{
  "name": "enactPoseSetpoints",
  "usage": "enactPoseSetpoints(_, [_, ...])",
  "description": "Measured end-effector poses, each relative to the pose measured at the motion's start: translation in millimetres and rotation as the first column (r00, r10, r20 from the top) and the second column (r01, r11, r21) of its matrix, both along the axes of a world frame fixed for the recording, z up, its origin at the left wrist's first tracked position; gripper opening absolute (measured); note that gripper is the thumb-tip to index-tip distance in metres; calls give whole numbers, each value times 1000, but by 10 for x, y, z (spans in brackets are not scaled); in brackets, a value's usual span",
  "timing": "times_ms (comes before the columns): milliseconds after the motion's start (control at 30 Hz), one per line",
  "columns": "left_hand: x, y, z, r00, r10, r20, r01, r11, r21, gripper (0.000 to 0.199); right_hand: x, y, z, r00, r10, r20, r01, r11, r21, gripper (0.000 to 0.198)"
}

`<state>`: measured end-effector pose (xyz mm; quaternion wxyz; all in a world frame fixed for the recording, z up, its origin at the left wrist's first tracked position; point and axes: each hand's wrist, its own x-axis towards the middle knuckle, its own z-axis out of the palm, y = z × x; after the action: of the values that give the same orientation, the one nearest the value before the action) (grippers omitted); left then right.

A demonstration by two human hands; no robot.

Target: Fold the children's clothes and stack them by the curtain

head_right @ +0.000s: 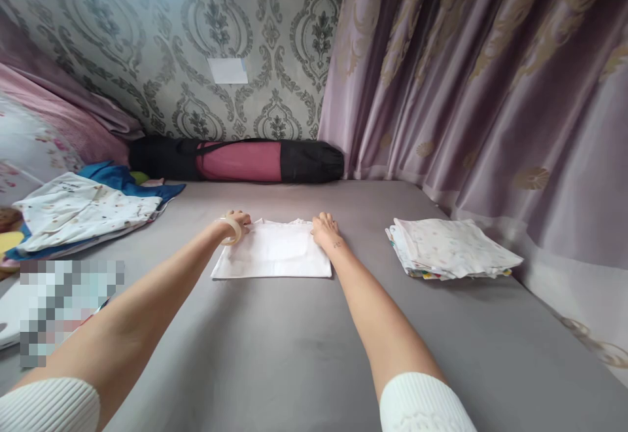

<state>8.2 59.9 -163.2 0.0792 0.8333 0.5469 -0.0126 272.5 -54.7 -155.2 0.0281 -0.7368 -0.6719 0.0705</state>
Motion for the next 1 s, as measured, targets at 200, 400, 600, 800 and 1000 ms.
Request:
enactPoseSetpoints(200, [-45,-296,106,997,38,-72,-36,999,37,31,-31,-169,-40,999,-9,-31,12,993,114,24])
enactPoseSetpoints(400, [-145,-394,314,999,44,-29,-42,997,70,25,87,-275,146,992,34,-125,-16,989,147,25])
enactPoseSetpoints(600, [-244,-400,624,997,63,36,-65,996,57,24,190,-305,373,978,52,-201,-15,983,182,26])
enactPoseSetpoints(800, [-304,-482,978,992,29,124,-33,999,23,26,258,-318,574,948,87,-306,-4,965,262,21])
enactPoseSetpoints(1000, [-225,-576,1150,951,50,307,-166,916,364,28,231,-340,813,975,85,-207,29,868,496,23])
